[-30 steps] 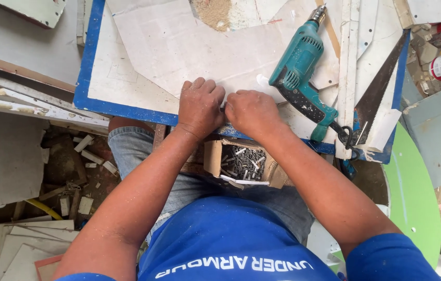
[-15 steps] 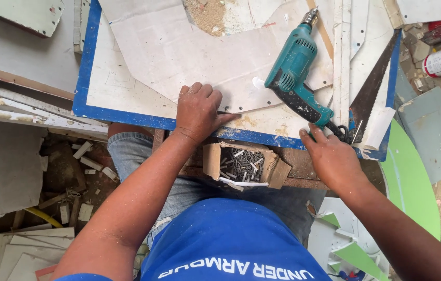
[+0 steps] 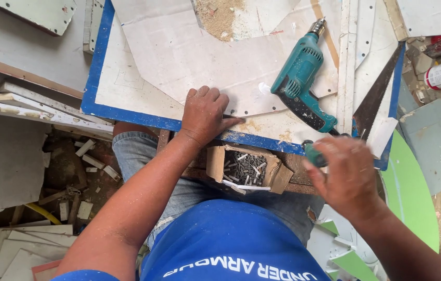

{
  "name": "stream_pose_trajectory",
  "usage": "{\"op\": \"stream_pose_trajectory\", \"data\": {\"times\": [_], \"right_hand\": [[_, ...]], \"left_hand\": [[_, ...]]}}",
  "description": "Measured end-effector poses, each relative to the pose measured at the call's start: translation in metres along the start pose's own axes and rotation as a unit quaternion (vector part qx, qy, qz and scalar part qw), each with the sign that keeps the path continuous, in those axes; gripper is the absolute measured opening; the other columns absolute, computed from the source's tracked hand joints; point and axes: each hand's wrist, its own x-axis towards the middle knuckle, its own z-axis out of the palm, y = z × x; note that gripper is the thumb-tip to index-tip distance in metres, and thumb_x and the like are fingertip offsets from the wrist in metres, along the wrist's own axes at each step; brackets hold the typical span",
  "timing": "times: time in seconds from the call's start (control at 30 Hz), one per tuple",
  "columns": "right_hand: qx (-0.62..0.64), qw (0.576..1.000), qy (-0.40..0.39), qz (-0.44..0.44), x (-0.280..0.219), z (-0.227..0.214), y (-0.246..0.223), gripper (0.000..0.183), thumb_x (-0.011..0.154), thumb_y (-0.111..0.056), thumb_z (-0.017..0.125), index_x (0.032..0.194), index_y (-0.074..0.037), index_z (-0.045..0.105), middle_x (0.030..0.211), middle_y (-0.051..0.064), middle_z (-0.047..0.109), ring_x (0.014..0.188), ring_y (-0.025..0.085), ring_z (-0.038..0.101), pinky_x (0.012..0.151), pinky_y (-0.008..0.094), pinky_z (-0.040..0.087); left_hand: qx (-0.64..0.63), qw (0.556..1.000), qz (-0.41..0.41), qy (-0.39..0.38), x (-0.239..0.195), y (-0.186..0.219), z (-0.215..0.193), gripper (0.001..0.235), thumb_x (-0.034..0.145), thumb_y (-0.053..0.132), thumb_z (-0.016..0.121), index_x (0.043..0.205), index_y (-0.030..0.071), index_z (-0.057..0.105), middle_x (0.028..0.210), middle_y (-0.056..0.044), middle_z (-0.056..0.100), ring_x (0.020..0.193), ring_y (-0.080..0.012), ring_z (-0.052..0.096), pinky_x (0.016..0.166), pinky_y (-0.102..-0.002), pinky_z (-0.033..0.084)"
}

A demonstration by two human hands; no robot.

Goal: Assembling white panels by fastening them with screws using a power drill in a workshop setting.

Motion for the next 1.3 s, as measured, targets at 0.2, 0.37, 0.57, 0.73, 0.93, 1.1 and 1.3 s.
{"op": "stream_pose_trajectory", "data": {"times": [0.2,0.37,0.57,0.73,0.93,1.1,1.3], "right_hand": [[0.618,0.687,0.335,0.186,0.095,-0.001,-0.008,0.029,0.100,0.001,0.037,0.122,-0.016,0.044,0.099,0.015,0.057,0.087,0.029,0.061,0.078,0.041,0.062],[0.616,0.659,0.369,0.223,0.155,0.023,-0.028,0.025,0.101,-0.031,0.061,0.085,-0.015,0.049,0.063,0.002,0.047,0.046,0.015,0.048,0.036,0.029,0.042],[0.615,0.703,0.313,0.174,0.187,0.039,-0.045,0.031,0.108,-0.028,0.052,0.083,-0.011,0.044,0.061,0.008,0.041,0.044,0.018,0.041,0.039,0.031,0.040],[0.613,0.718,0.312,0.106,0.195,0.061,-0.036,0.033,0.110,-0.017,0.039,0.079,-0.010,0.042,0.048,0.010,0.042,0.034,0.018,0.050,0.036,0.029,0.047],[0.634,0.707,0.296,0.100,0.195,0.068,-0.030,0.032,0.111,-0.018,0.040,0.080,-0.011,0.042,0.048,0.009,0.042,0.034,0.017,0.049,0.037,0.027,0.046],[0.654,0.701,0.275,0.071,0.199,0.070,-0.027,0.032,0.111,-0.020,0.039,0.081,-0.011,0.042,0.048,0.008,0.041,0.034,0.016,0.048,0.038,0.026,0.045],[0.684,0.686,0.242,0.050,0.198,0.074,-0.023,0.034,0.111,-0.019,0.041,0.079,-0.008,0.042,0.047,0.013,0.041,0.033,0.018,0.048,0.036,0.027,0.045]], "left_hand": [[0.059,0.997,0.042,0.023,-0.003,-0.005,0.009,0.059,0.083,0.069,0.078,0.085,0.014,0.056,0.085,-0.005,0.057,0.078,-0.0274,0.052,0.066,-0.042,0.038],[0.045,0.998,0.042,0.033,-0.003,-0.005,0.011,0.060,0.085,0.070,0.075,0.082,0.014,0.056,0.084,-0.006,0.056,0.079,-0.0293,0.053,0.067,-0.044,0.038],[0.041,0.997,0.043,0.050,-0.003,-0.006,0.011,0.061,0.083,0.072,0.075,0.081,0.014,0.055,0.084,-0.006,0.056,0.080,-0.0299,0.054,0.068,-0.045,0.039],[-0.003,1.000,0.004,-0.011,0.003,-0.001,-0.008,0.049,0.078,0.059,0.083,0.083,0.016,0.060,0.078,-0.002,0.052,0.082,-0.0233,0.059,0.076,-0.041,0.044],[-0.002,1.000,0.005,-0.019,0.003,-0.003,-0.003,0.050,0.079,0.060,0.083,0.085,0.016,0.059,0.078,-0.002,0.052,0.081,-0.0231,0.059,0.075,-0.041,0.044],[-0.003,1.000,0.002,-0.016,0.002,-0.004,0.000,0.050,0.077,0.060,0.083,0.084,0.017,0.059,0.079,-0.002,0.052,0.082,-0.0232,0.058,0.077,-0.041,0.043],[-0.005,1.000,-0.001,-0.017,0.002,-0.003,-0.001,0.050,0.076,0.058,0.085,0.086,0.016,0.059,0.080,-0.002,0.053,0.083,-0.0229,0.058,0.077,-0.041,0.043]]}}
